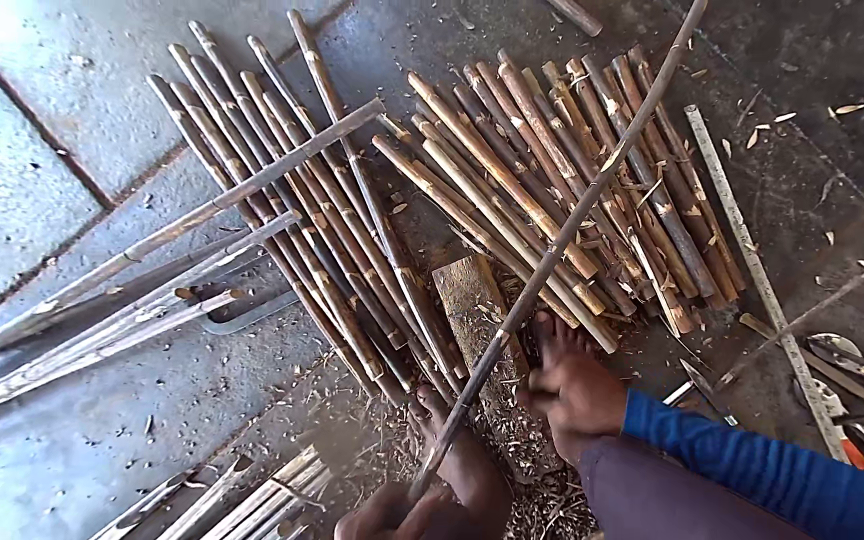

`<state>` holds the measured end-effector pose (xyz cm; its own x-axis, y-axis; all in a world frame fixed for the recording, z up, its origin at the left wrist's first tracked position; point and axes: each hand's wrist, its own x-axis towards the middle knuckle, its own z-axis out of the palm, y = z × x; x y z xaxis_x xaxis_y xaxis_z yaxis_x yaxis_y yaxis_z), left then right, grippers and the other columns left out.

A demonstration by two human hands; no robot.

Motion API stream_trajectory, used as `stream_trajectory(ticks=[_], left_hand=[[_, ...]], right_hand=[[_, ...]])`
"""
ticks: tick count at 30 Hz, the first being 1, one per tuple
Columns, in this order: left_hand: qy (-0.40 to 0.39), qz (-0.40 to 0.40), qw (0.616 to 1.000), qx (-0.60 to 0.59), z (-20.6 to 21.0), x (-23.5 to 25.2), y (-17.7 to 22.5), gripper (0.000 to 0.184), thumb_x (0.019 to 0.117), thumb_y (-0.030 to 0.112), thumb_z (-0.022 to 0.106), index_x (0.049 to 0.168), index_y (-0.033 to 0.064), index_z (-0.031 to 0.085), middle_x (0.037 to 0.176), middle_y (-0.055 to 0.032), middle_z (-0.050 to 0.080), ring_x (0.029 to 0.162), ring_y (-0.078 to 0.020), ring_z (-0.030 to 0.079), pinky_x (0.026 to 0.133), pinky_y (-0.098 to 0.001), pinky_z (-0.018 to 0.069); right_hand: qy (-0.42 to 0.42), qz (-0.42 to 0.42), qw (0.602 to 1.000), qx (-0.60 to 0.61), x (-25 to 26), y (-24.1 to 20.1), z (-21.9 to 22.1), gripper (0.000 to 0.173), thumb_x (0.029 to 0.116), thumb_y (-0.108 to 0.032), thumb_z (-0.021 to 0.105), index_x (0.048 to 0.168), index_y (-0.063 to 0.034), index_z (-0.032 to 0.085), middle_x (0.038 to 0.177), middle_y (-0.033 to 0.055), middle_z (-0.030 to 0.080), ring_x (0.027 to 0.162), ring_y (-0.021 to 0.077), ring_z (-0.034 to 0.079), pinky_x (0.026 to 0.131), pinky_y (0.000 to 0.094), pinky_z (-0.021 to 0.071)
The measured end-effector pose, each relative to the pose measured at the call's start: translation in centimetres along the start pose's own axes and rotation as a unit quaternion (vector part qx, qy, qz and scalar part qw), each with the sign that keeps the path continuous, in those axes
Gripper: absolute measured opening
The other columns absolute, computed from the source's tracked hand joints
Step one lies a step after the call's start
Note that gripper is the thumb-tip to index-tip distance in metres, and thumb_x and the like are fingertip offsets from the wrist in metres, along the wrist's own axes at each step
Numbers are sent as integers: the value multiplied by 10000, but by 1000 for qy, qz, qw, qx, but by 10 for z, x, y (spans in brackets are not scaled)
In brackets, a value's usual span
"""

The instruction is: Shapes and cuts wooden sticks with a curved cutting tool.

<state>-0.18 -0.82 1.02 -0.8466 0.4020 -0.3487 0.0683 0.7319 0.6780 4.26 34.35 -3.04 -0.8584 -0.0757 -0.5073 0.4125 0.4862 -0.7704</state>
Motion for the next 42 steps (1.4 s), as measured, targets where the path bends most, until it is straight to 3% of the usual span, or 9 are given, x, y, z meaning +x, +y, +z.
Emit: stream_trajectory(ticks=[3, 10, 21, 24, 28, 32, 35, 39, 42], left_hand=[[9, 7, 1000, -7, 2, -1, 4, 391, 808, 428, 866, 831, 64, 727, 624, 11, 646, 511, -22, 563, 495, -231, 509], [-5, 49, 999, 13, 3, 2, -3, 430, 939, 490, 716, 813, 79, 728, 587, 13, 610, 485, -10, 523, 468, -216, 462], [-54, 73, 996, 17, -2, 3, -11, 488, 1018, 451, 617, 797, 23, 702, 570, -49, 605, 474, -66, 537, 471, -274, 470], [-90, 70, 993, 29, -3, 3, -18, 531, 1051, 487, 528, 851, 30, 711, 589, -66, 617, 491, -110, 568, 484, -334, 491], [-109, 69, 991, 37, -6, 6, -22, 583, 1075, 510, 438, 862, 43, 715, 582, -55, 613, 486, -118, 571, 480, -351, 495], [-128, 85, 988, 1, -5, 8, -21, 586, 1095, 495, 373, 878, 73, 716, 582, -23, 609, 488, -88, 567, 475, -319, 491], [-140, 94, 986, -13, -3, 9, -22, 572, 1040, 545, 501, 909, 35, 727, 606, -47, 642, 499, -85, 590, 491, -312, 524], [-127, 95, 987, -4, 1, 10, -17, 463, 952, 481, 705, 877, 24, 703, 623, -55, 633, 512, -95, 574, 498, -306, 513], [-121, 103, 987, 14, 2, 11, -14, 451, 994, 437, 663, 832, 18, 701, 606, -66, 621, 509, -100, 571, 502, -300, 506]], right_hand=[[148, 17, 979, 143, 7, 1, -12, 402, 998, -422, 635, 808, -67, 639, 574, 34, 531, 458, 150, 528, 435, 369, 494], [182, 29, 962, 202, 2, 9, 2, 384, 1013, -425, 610, 873, -70, 654, 565, 31, 519, 441, 150, 511, 429, 358, 488], [-24, 15, 1000, 0, -11, 4, 0, 485, 1014, -518, 557, 921, -80, 745, 745, 109, 668, 757, 299, 676, 758, 589, 546], [147, 54, 977, 141, -3, 8, -16, 400, 989, -437, 638, 813, -78, 654, 587, 27, 537, 478, 156, 538, 463, 373, 497], [-36, -14, 999, -21, -8, 4, 6, 498, 1019, -532, 542, 908, -85, 730, 758, 98, 663, 755, 283, 672, 733, 569, 543], [132, 12, 984, 118, -1, 7, -2, 385, 989, -426, 645, 799, -91, 639, 577, 27, 539, 479, 151, 547, 460, 374, 504], [-51, -5, 998, -34, -5, -1, 5, 484, 1018, -536, 540, 926, -100, 726, 771, 100, 670, 784, 295, 676, 760, 588, 532], [178, 13, 971, 160, 0, 7, -7, 352, 982, -384, 649, 794, -86, 646, 582, 24, 539, 487, 143, 542, 467, 361, 498], [12, -18, 1000, -2, -9, 4, 6, 461, 1012, -506, 563, 905, -94, 740, 748, 89, 669, 747, 272, 679, 729, 557, 560]])
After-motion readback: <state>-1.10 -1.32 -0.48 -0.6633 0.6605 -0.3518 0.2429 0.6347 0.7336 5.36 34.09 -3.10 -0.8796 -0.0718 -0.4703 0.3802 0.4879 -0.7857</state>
